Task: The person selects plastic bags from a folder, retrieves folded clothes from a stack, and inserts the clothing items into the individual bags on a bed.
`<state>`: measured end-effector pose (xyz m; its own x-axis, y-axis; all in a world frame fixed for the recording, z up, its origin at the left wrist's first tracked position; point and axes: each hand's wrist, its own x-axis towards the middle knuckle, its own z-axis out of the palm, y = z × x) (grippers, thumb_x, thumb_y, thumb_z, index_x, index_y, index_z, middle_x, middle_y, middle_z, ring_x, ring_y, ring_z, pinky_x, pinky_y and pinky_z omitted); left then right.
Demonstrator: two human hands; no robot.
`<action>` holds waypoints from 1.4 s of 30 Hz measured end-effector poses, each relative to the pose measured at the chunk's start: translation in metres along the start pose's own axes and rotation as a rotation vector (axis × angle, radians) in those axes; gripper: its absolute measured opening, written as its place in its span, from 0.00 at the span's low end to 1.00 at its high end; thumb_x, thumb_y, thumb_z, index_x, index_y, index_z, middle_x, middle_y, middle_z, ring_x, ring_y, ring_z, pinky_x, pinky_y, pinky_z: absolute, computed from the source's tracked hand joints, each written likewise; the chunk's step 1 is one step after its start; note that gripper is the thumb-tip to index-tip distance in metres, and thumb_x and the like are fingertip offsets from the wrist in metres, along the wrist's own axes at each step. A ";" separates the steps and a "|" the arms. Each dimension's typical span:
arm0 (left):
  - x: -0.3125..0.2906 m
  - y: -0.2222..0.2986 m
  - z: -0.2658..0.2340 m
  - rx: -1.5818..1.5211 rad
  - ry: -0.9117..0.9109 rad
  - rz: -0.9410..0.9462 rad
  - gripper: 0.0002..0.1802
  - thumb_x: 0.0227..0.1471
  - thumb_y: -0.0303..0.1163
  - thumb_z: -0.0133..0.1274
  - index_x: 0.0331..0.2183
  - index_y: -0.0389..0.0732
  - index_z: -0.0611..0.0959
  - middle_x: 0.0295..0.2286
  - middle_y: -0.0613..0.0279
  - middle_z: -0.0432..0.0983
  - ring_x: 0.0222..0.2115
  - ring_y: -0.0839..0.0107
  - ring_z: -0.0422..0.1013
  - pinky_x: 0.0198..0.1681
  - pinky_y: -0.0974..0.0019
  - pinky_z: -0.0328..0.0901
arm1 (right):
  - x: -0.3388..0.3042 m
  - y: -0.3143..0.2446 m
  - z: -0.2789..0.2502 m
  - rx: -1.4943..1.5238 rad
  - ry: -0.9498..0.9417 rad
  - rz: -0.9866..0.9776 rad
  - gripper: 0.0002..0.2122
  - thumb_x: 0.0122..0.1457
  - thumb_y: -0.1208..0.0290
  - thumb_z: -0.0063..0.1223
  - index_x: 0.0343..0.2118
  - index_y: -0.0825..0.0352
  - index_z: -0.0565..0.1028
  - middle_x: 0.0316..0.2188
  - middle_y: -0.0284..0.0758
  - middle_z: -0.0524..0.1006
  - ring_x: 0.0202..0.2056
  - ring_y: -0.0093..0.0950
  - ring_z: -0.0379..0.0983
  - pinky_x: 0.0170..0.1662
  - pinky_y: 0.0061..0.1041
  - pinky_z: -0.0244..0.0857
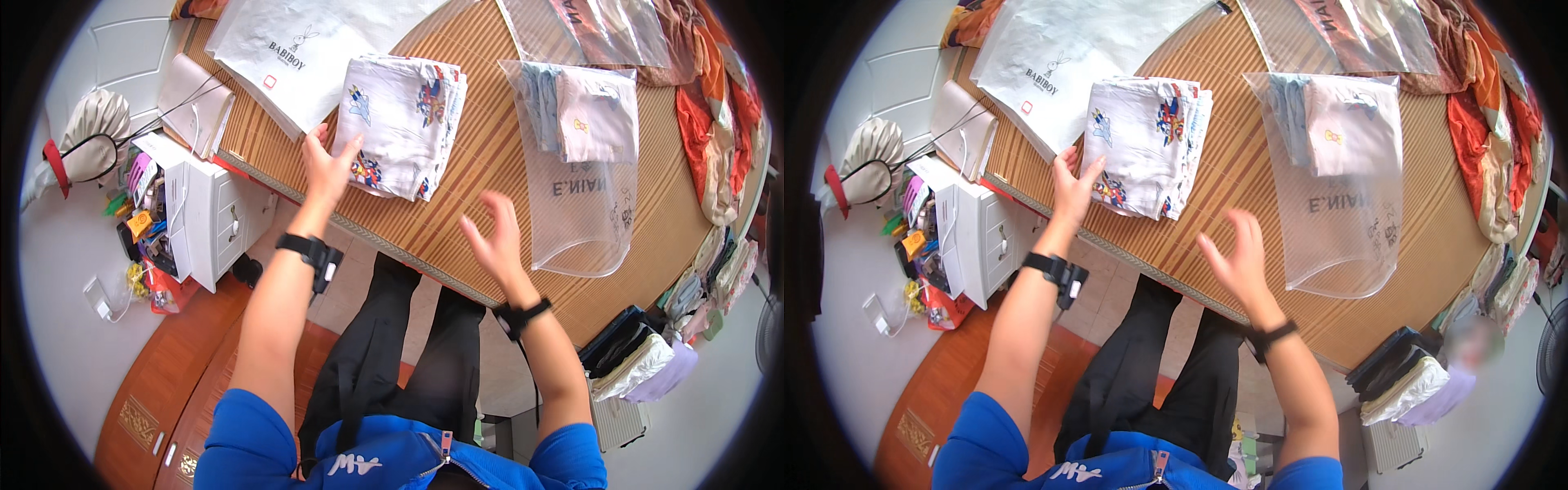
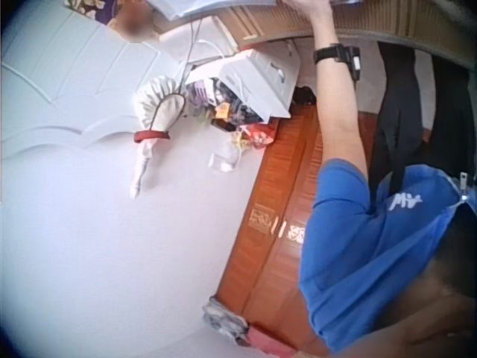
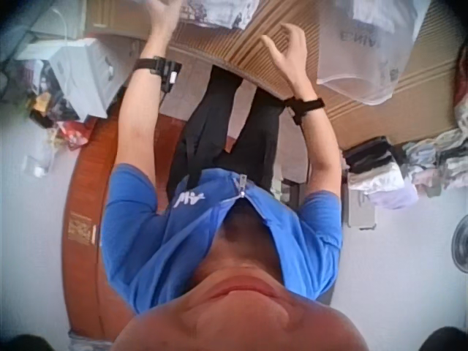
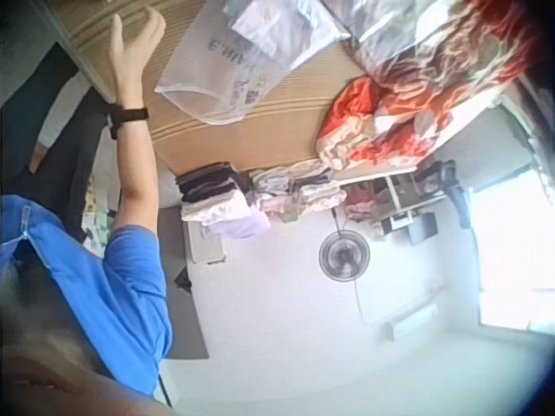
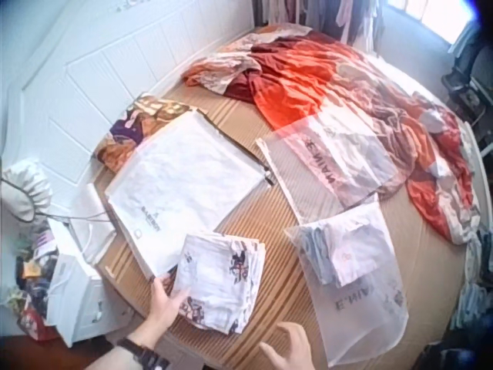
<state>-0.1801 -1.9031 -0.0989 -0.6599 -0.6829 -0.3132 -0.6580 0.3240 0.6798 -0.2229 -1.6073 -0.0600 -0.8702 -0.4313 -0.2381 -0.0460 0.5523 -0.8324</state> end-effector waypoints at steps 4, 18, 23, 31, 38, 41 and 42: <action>0.037 0.003 -0.015 -0.396 -0.485 -0.366 0.47 0.44 0.41 0.63 0.55 0.28 0.56 0.51 0.47 0.61 0.52 0.62 0.60 0.55 0.61 0.56 | 0.084 0.000 0.063 0.242 0.109 0.448 0.38 0.47 0.49 0.61 0.50 0.79 0.61 0.42 0.46 0.69 0.43 0.35 0.69 0.46 0.29 0.64; 0.065 0.010 -0.012 -0.511 -0.861 -0.339 0.40 0.43 0.38 0.63 0.53 0.32 0.64 0.48 0.55 0.68 0.48 0.67 0.65 0.52 0.66 0.60 | 0.111 -0.011 0.074 0.929 -0.082 0.689 0.27 0.49 0.60 0.62 0.46 0.74 0.67 0.41 0.37 0.74 0.41 0.25 0.71 0.45 0.24 0.65; 0.061 0.007 -0.008 -0.552 -0.886 -0.296 0.41 0.40 0.35 0.64 0.53 0.33 0.63 0.46 0.55 0.68 0.46 0.66 0.66 0.51 0.65 0.61 | 0.110 -0.025 0.073 0.912 -0.023 0.608 0.22 0.50 0.67 0.58 0.46 0.72 0.68 0.41 0.37 0.74 0.40 0.24 0.71 0.44 0.23 0.64; 0.050 0.015 -0.006 -0.627 -0.842 -0.388 0.42 0.35 0.32 0.67 0.51 0.33 0.64 0.43 0.52 0.70 0.44 0.65 0.68 0.49 0.63 0.64 | 0.094 -0.020 0.076 0.839 -0.019 0.577 0.23 0.56 0.67 0.51 0.51 0.72 0.59 0.45 0.36 0.70 0.44 0.25 0.66 0.49 0.25 0.60; -0.002 0.039 0.023 -0.239 -0.555 -0.027 0.34 0.39 0.27 0.61 0.49 0.34 0.66 0.43 0.51 0.68 0.45 0.61 0.66 0.49 0.61 0.62 | 0.082 -0.031 0.095 0.485 0.206 0.594 0.25 0.55 0.70 0.47 0.53 0.73 0.53 0.49 0.50 0.67 0.51 0.38 0.65 0.53 0.29 0.57; -0.033 0.061 0.031 0.022 -0.316 0.046 0.36 0.40 0.28 0.59 0.52 0.36 0.65 0.42 0.45 0.61 0.46 0.49 0.59 0.53 0.53 0.54 | 0.077 -0.038 0.094 0.736 0.245 0.629 0.28 0.56 0.71 0.47 0.56 0.72 0.49 0.51 0.47 0.63 0.53 0.35 0.62 0.54 0.31 0.57; -0.038 0.061 0.036 0.039 -0.289 0.060 0.34 0.41 0.28 0.57 0.52 0.37 0.66 0.41 0.47 0.62 0.45 0.49 0.58 0.52 0.51 0.54 | 0.074 -0.043 0.093 0.823 0.263 0.592 0.30 0.56 0.70 0.49 0.56 0.72 0.47 0.52 0.46 0.62 0.53 0.34 0.61 0.54 0.31 0.57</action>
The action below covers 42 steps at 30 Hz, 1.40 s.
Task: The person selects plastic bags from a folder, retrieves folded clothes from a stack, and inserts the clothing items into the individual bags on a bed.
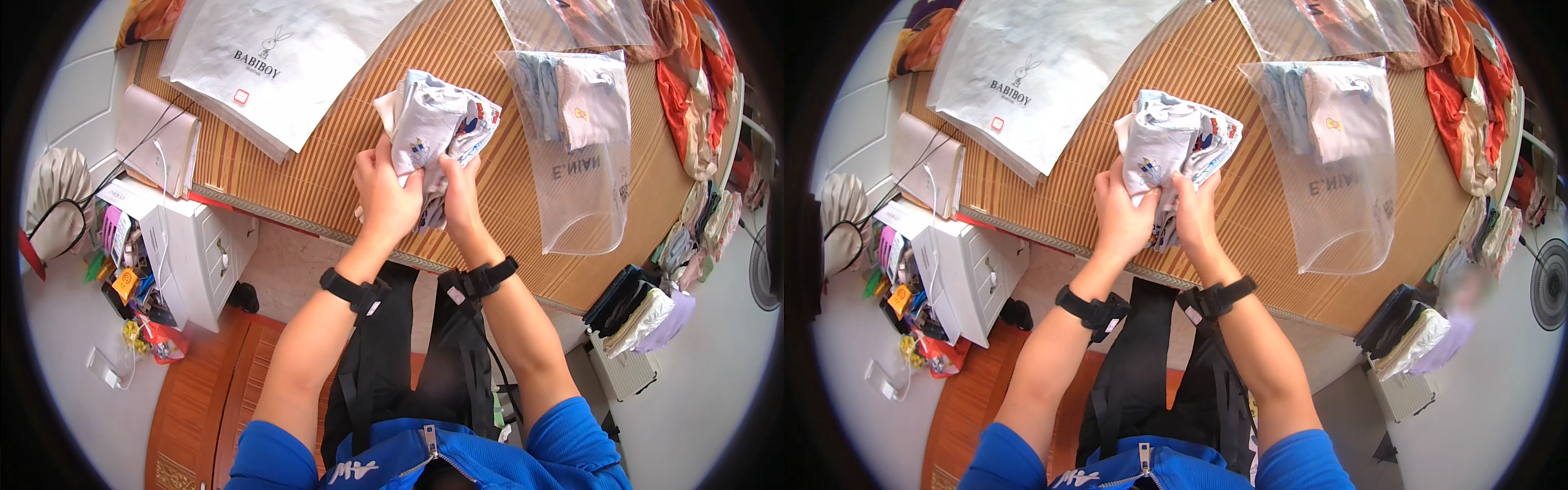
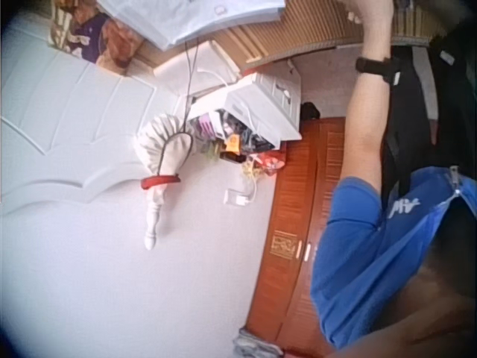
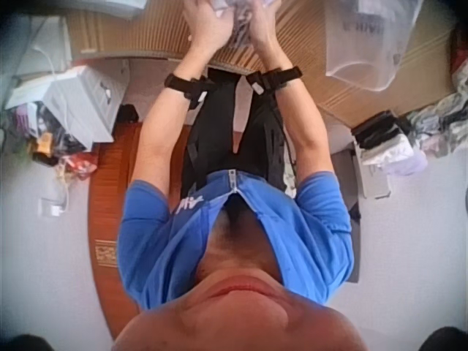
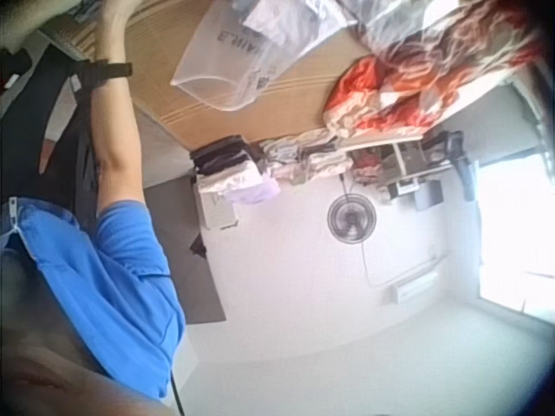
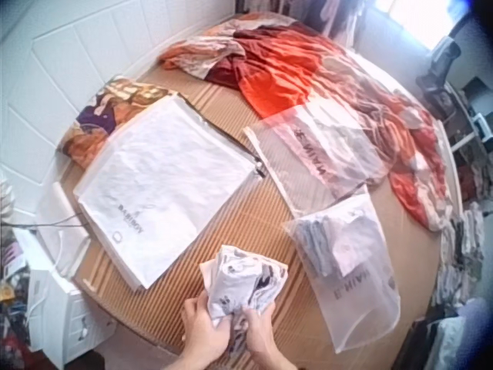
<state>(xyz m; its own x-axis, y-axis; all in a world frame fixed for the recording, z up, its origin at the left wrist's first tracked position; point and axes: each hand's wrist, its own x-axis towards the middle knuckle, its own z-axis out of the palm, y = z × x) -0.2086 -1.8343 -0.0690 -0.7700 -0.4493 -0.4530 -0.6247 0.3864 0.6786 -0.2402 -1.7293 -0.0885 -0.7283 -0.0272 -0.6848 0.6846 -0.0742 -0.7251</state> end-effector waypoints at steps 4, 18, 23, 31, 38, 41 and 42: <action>-0.010 0.023 0.009 0.200 -0.010 0.000 0.32 0.46 0.34 0.53 0.54 0.38 0.66 0.41 0.48 0.62 0.44 0.50 0.58 0.49 0.52 0.56 | -0.017 -0.003 0.004 0.105 -0.047 -0.052 0.40 0.51 0.66 0.60 0.57 0.73 0.42 0.53 0.46 0.58 0.53 0.34 0.60 0.55 0.32 0.57; 0.000 0.015 -0.016 -0.414 -0.541 -0.089 0.21 0.54 0.22 0.40 0.49 0.29 0.73 0.47 0.55 0.72 0.45 0.74 0.69 0.50 0.73 0.61 | 0.001 0.012 -0.029 0.023 0.166 -0.193 0.36 0.52 0.67 0.56 0.58 0.70 0.45 0.49 0.44 0.64 0.49 0.30 0.63 0.53 0.28 0.56; 0.013 -0.010 0.005 -0.589 -0.329 -0.048 0.15 0.55 0.25 0.44 0.45 0.32 0.76 0.34 0.58 0.76 0.34 0.74 0.72 0.41 0.71 0.66 | 0.003 0.011 -0.031 0.100 0.124 -0.165 0.35 0.52 0.69 0.57 0.56 0.71 0.46 0.47 0.41 0.65 0.47 0.28 0.64 0.50 0.27 0.60; 0.005 -0.013 0.036 -0.389 -0.289 0.197 0.25 0.56 0.22 0.41 0.56 0.39 0.66 0.37 0.57 0.64 0.37 0.69 0.66 0.46 0.70 0.62 | 0.002 0.007 -0.038 0.098 0.052 -0.152 0.38 0.49 0.67 0.61 0.55 0.73 0.47 0.47 0.43 0.63 0.47 0.30 0.64 0.50 0.29 0.61; 0.001 0.018 0.030 -0.025 -0.382 0.356 0.31 0.53 0.21 0.40 0.60 0.44 0.60 0.33 0.56 0.59 0.35 0.67 0.62 0.46 0.70 0.59 | 0.003 -0.001 -0.050 0.071 -0.105 -0.189 0.43 0.43 0.62 0.68 0.54 0.73 0.48 0.50 0.46 0.62 0.50 0.33 0.63 0.53 0.33 0.60; 0.004 0.020 0.029 -0.037 -0.428 0.339 0.32 0.53 0.21 0.39 0.60 0.45 0.58 0.34 0.55 0.59 0.34 0.66 0.63 0.45 0.70 0.60 | 0.001 -0.018 -0.047 0.026 -0.109 -0.121 0.41 0.43 0.67 0.68 0.53 0.73 0.50 0.48 0.44 0.65 0.48 0.31 0.66 0.51 0.31 0.63; 0.006 0.013 0.031 -0.027 -0.437 0.371 0.35 0.52 0.20 0.42 0.61 0.46 0.55 0.35 0.56 0.57 0.33 0.68 0.63 0.41 0.70 0.64 | 0.003 -0.017 -0.049 0.064 -0.130 -0.137 0.37 0.43 0.71 0.67 0.52 0.71 0.53 0.46 0.42 0.68 0.46 0.29 0.68 0.49 0.30 0.65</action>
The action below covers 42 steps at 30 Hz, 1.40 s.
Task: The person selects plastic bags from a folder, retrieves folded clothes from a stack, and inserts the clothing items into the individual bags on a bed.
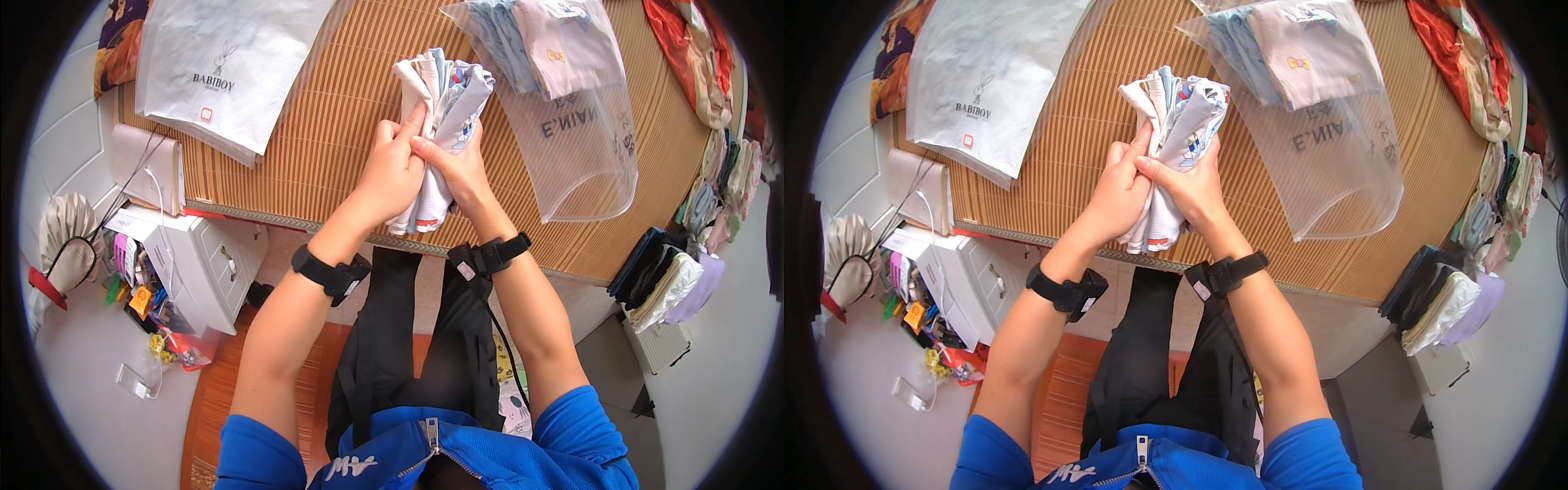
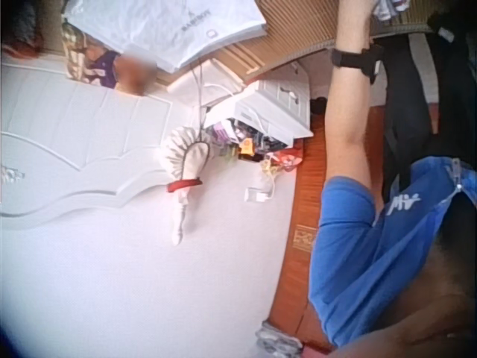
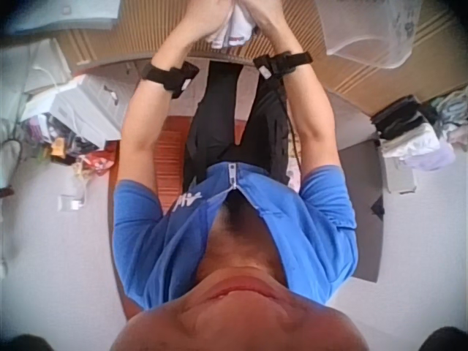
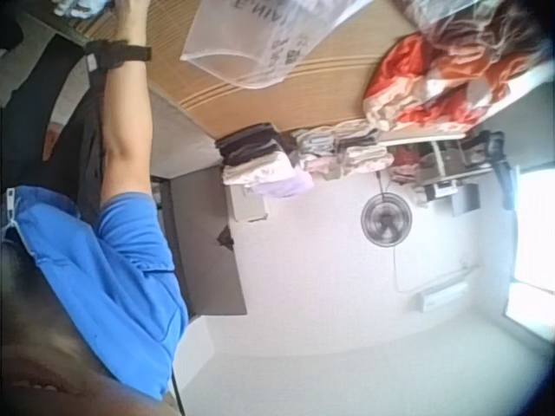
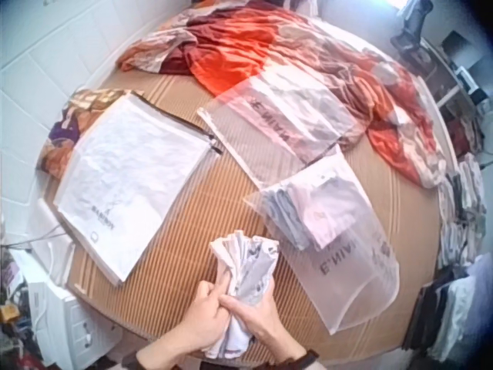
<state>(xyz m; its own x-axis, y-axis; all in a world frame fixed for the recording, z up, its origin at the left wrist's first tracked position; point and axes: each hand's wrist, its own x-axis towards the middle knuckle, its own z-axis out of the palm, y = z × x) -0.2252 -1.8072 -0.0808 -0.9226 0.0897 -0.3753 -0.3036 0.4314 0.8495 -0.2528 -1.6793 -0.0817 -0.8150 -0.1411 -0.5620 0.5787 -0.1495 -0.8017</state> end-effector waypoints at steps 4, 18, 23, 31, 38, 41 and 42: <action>0.004 0.042 -0.009 -0.484 -0.285 -0.348 0.41 0.48 0.18 0.47 0.62 0.47 0.53 0.35 0.61 0.55 0.32 0.75 0.62 0.31 0.74 0.71 | 0.001 0.009 -0.032 0.121 -0.062 0.010 0.32 0.45 0.73 0.64 0.51 0.70 0.57 0.43 0.38 0.70 0.44 0.27 0.69 0.48 0.29 0.65; 0.004 0.075 -0.007 0.281 -0.121 0.429 0.38 0.41 0.45 0.58 0.54 0.42 0.68 0.54 0.51 0.61 0.55 0.45 0.55 0.58 0.46 0.50 | -0.080 -0.029 -0.066 0.201 -0.308 0.238 0.40 0.45 0.63 0.63 0.59 0.70 0.53 0.53 0.39 0.63 0.54 0.29 0.59 0.58 0.30 0.53; -0.020 0.106 0.045 0.197 -0.252 0.320 0.36 0.43 0.45 0.58 0.51 0.37 0.69 0.49 0.47 0.66 0.52 0.45 0.59 0.56 0.49 0.52 | -0.138 -0.037 -0.114 0.184 -0.299 0.270 0.44 0.43 0.62 0.67 0.59 0.71 0.52 0.55 0.39 0.61 0.56 0.28 0.57 0.59 0.29 0.51; -0.066 0.147 0.155 0.052 0.059 0.396 0.30 0.40 0.35 0.62 0.44 0.37 0.67 0.42 0.52 0.62 0.45 0.52 0.61 0.49 0.54 0.56 | -0.249 -0.060 -0.255 0.254 0.045 0.356 0.41 0.43 0.61 0.63 0.58 0.73 0.55 0.53 0.40 0.65 0.54 0.30 0.62 0.57 0.30 0.56; -0.018 0.121 0.236 0.622 0.287 0.605 0.31 0.36 0.34 0.63 0.41 0.45 0.64 0.38 0.57 0.61 0.40 0.59 0.60 0.42 0.54 0.53 | -0.188 -0.025 -0.331 0.407 0.362 0.188 0.35 0.47 0.64 0.57 0.56 0.75 0.56 0.47 0.40 0.67 0.46 0.28 0.67 0.50 0.25 0.62; 0.003 0.123 0.237 0.629 0.298 0.592 0.23 0.35 0.29 0.61 0.34 0.44 0.68 0.30 0.60 0.67 0.32 0.61 0.65 0.36 0.57 0.56 | -0.153 -0.015 -0.327 0.395 0.374 0.087 0.33 0.47 0.65 0.57 0.55 0.74 0.57 0.46 0.39 0.67 0.44 0.26 0.67 0.49 0.24 0.62; 0.007 0.125 0.235 0.637 0.253 0.567 0.20 0.35 0.28 0.61 0.32 0.43 0.70 0.28 0.61 0.67 0.30 0.62 0.66 0.35 0.59 0.57 | -0.144 -0.017 -0.323 0.373 0.373 0.060 0.33 0.47 0.65 0.57 0.54 0.74 0.58 0.45 0.39 0.67 0.44 0.26 0.66 0.48 0.24 0.62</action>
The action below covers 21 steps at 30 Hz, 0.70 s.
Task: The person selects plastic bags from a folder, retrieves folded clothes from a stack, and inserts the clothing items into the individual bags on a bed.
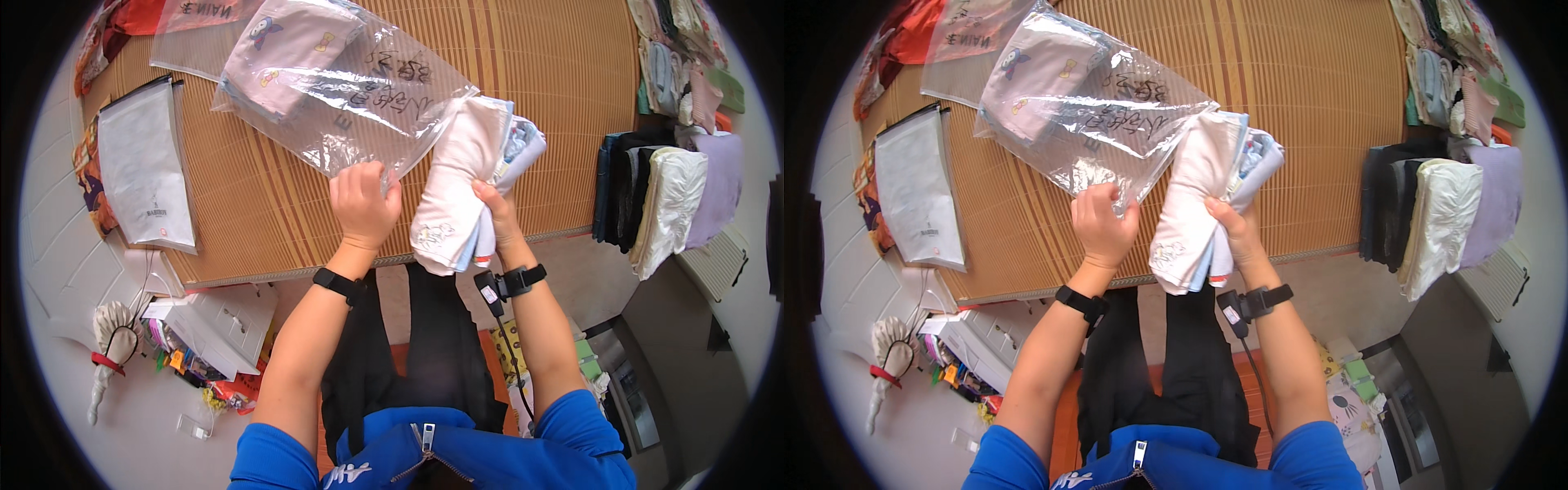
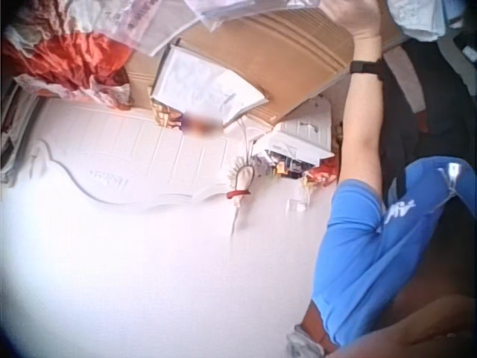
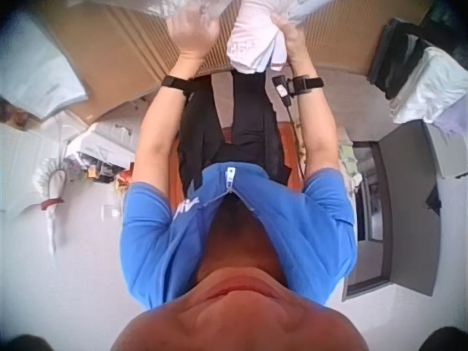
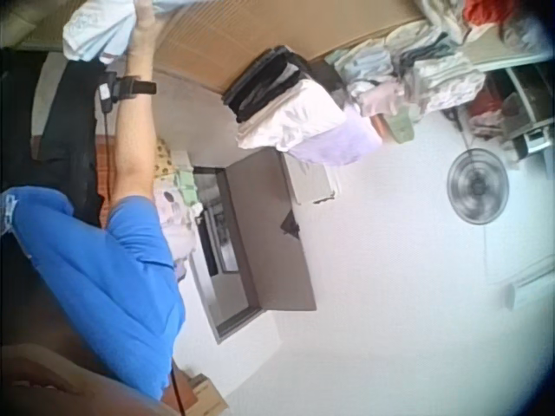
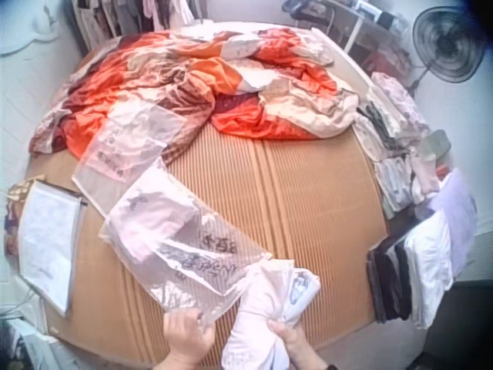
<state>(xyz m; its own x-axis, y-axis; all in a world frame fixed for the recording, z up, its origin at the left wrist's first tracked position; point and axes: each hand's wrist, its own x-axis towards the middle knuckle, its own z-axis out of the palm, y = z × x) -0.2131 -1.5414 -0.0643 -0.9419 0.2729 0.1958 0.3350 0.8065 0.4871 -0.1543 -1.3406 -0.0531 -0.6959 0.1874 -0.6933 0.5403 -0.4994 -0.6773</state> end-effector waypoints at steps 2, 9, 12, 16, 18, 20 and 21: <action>0.010 0.004 -0.006 -0.017 0.012 -0.005 0.11 0.36 0.24 0.59 0.24 0.42 0.72 0.18 0.65 0.67 0.21 0.63 0.66 0.28 0.64 0.59 | 0.002 -0.010 0.015 -0.028 -0.037 0.037 0.31 0.46 0.68 0.58 0.52 0.73 0.59 0.44 0.37 0.68 0.43 0.26 0.66 0.48 0.25 0.62; 0.016 0.015 -0.015 -0.151 0.005 -0.104 0.12 0.38 0.26 0.61 0.21 0.42 0.71 0.15 0.66 0.65 0.17 0.64 0.64 0.24 0.64 0.57 | -0.007 0.014 0.027 -0.161 0.099 -0.150 0.35 0.42 0.74 0.65 0.53 0.70 0.58 0.45 0.37 0.69 0.45 0.26 0.66 0.50 0.27 0.61; 0.014 0.014 -0.016 -0.117 -0.016 -0.053 0.12 0.35 0.23 0.60 0.21 0.42 0.71 0.16 0.66 0.66 0.18 0.64 0.64 0.24 0.64 0.58 | 0.005 0.019 0.035 -0.158 0.188 -0.225 0.35 0.42 0.71 0.65 0.53 0.71 0.58 0.45 0.38 0.69 0.45 0.27 0.67 0.50 0.27 0.60; 0.005 0.007 -0.015 -0.091 -0.051 -0.070 0.11 0.34 0.23 0.58 0.21 0.43 0.71 0.16 0.65 0.66 0.18 0.64 0.65 0.24 0.64 0.58 | 0.031 0.010 0.047 -0.143 0.263 -0.248 0.35 0.42 0.70 0.66 0.52 0.73 0.59 0.46 0.40 0.69 0.45 0.29 0.67 0.49 0.27 0.61; 0.004 0.004 -0.015 -0.069 -0.070 -0.094 0.11 0.34 0.23 0.58 0.21 0.42 0.71 0.17 0.65 0.66 0.20 0.64 0.65 0.25 0.63 0.59 | 0.037 0.008 0.052 -0.154 0.308 -0.242 0.35 0.42 0.70 0.66 0.52 0.73 0.59 0.46 0.41 0.69 0.45 0.29 0.67 0.49 0.27 0.61; 0.001 0.000 -0.015 -0.072 -0.083 -0.107 0.12 0.33 0.24 0.59 0.22 0.42 0.71 0.18 0.64 0.66 0.21 0.63 0.65 0.25 0.63 0.60 | 0.038 0.006 0.057 -0.161 0.327 -0.256 0.35 0.42 0.71 0.66 0.52 0.73 0.59 0.46 0.41 0.69 0.45 0.29 0.67 0.49 0.27 0.61; -0.001 -0.001 -0.014 -0.073 -0.090 -0.114 0.12 0.33 0.24 0.59 0.22 0.42 0.71 0.18 0.64 0.66 0.21 0.63 0.65 0.26 0.62 0.60 | 0.038 0.006 0.059 -0.164 0.336 -0.263 0.35 0.42 0.71 0.66 0.52 0.73 0.59 0.46 0.41 0.69 0.45 0.29 0.67 0.49 0.27 0.61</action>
<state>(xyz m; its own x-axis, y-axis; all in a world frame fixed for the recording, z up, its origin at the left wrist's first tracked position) -0.2123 -1.5499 -0.0529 -0.9713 0.2300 0.0603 0.2233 0.7956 0.5632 -0.2057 -1.3859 -0.0688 -0.6421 0.5676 -0.5153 0.4524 -0.2621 -0.8524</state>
